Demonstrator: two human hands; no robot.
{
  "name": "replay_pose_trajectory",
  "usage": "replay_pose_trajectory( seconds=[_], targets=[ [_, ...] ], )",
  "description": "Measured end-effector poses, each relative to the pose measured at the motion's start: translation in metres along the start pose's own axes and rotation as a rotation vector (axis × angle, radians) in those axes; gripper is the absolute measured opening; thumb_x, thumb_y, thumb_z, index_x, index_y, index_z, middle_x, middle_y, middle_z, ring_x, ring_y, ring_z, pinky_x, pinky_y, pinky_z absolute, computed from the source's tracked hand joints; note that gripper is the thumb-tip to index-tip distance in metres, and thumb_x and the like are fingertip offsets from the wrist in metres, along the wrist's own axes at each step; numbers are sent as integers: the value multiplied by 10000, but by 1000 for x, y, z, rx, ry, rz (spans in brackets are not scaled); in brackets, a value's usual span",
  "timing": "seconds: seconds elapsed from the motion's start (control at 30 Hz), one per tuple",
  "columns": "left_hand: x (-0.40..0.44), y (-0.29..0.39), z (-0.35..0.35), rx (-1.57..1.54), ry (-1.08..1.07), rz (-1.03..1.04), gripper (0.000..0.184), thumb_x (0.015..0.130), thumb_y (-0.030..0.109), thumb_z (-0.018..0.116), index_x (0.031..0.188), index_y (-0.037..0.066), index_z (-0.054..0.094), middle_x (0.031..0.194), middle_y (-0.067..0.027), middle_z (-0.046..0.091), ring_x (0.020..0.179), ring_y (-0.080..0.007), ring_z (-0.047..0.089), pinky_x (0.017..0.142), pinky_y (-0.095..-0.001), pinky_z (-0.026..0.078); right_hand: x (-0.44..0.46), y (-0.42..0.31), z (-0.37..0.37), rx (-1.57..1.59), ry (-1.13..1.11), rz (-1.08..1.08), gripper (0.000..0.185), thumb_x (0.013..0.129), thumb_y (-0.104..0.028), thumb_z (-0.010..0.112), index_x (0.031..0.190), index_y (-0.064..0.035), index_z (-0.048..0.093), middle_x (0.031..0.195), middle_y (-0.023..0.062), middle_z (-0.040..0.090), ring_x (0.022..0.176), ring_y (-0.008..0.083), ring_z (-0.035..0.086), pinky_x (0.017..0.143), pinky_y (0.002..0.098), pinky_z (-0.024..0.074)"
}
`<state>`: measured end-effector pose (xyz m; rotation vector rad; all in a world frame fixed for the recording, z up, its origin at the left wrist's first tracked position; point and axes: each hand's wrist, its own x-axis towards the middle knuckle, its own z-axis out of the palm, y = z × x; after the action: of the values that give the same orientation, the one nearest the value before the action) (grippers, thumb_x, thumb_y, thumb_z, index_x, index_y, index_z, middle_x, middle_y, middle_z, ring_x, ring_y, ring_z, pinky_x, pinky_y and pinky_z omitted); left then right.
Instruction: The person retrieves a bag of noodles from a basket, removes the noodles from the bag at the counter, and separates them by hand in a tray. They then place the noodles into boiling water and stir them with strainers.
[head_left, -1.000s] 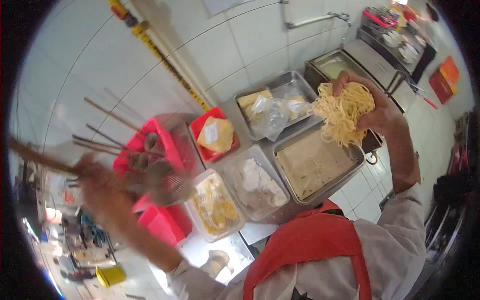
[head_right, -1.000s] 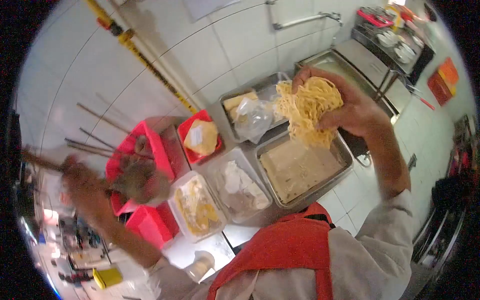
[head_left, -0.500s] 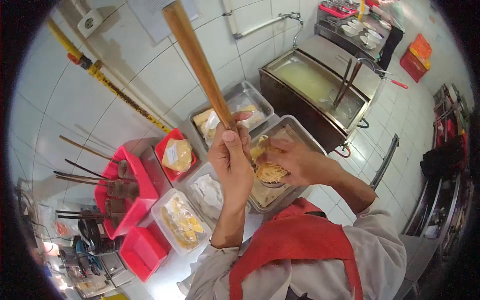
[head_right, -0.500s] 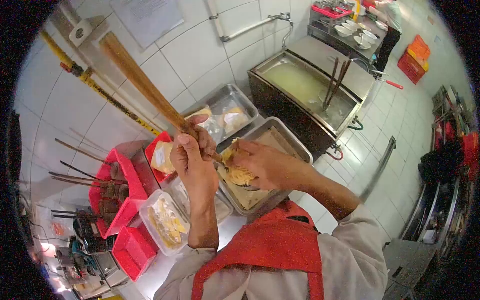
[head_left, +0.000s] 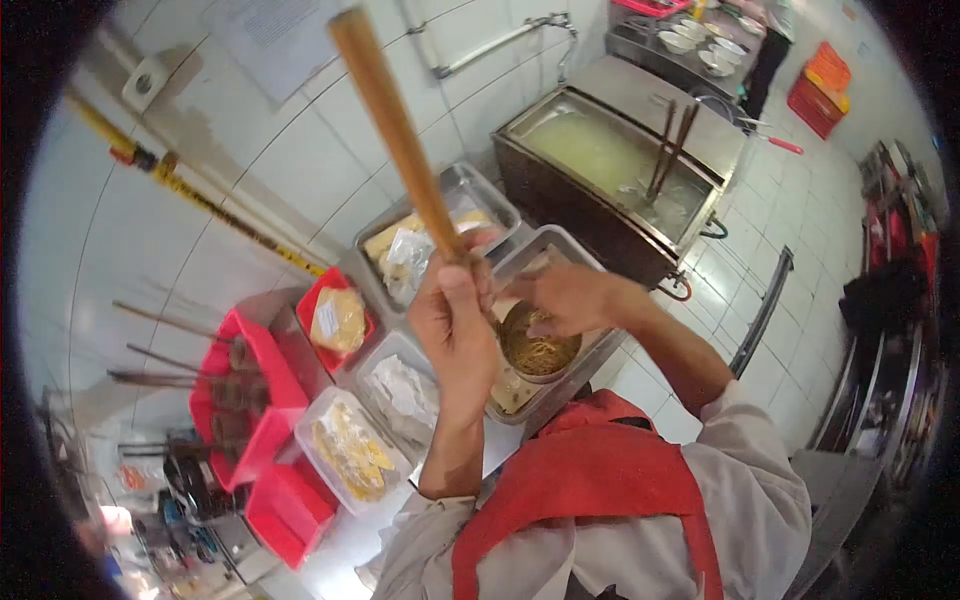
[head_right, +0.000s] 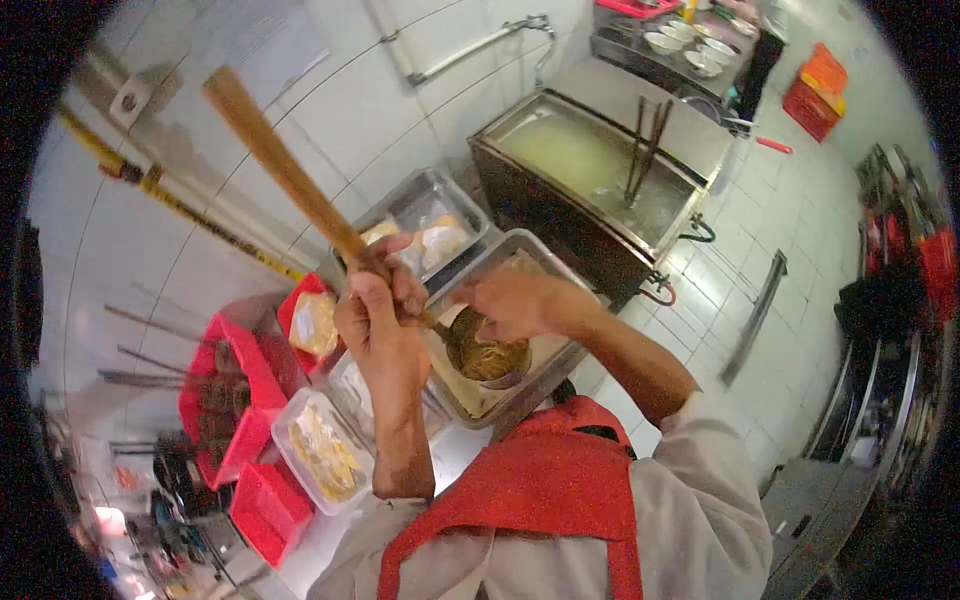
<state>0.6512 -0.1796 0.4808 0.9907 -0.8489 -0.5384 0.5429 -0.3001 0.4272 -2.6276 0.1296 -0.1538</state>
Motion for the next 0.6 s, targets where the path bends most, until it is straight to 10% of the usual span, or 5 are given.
replay_pose_trajectory(
  seconds=[0.13, 0.27, 0.6],
  targets=[
    [4, -25, -2, 3, -43, -42, 463, 963, 402, 489, 1090, -38, 556, 715, 35, 391, 595, -56, 338, 529, -202, 283, -2, 17, 17, -58, -63, 276, 319, 763, -187, 639, 1035, -26, 594, 872, 209, 647, 842, 384, 630, 759, 482, 492],
    [26, -45, 15, -14, -25, -131, 405, 963, 369, 509, 1076, -15, 568, 732, 33, 415, 604, -54, 366, 547, -194, 302, -49, 59, -1, 351, 434, 76, 206, 846, -160, 619, 992, -14, 622, 888, 137, 666, 806, 241, 654, 694, 352, 520],
    [205, -176, 145, 43, 1, 126, 185, 965, 141, 506, 1090, 9, 542, 752, 4, 480, 634, -80, 469, 621, -232, 464, -327, 238, 77, 947, 1066, 918, 210, 901, -155, 567, 1044, -5, 601, 858, 71, 649, 756, 150, 632, 626, 286, 522]
  ],
)
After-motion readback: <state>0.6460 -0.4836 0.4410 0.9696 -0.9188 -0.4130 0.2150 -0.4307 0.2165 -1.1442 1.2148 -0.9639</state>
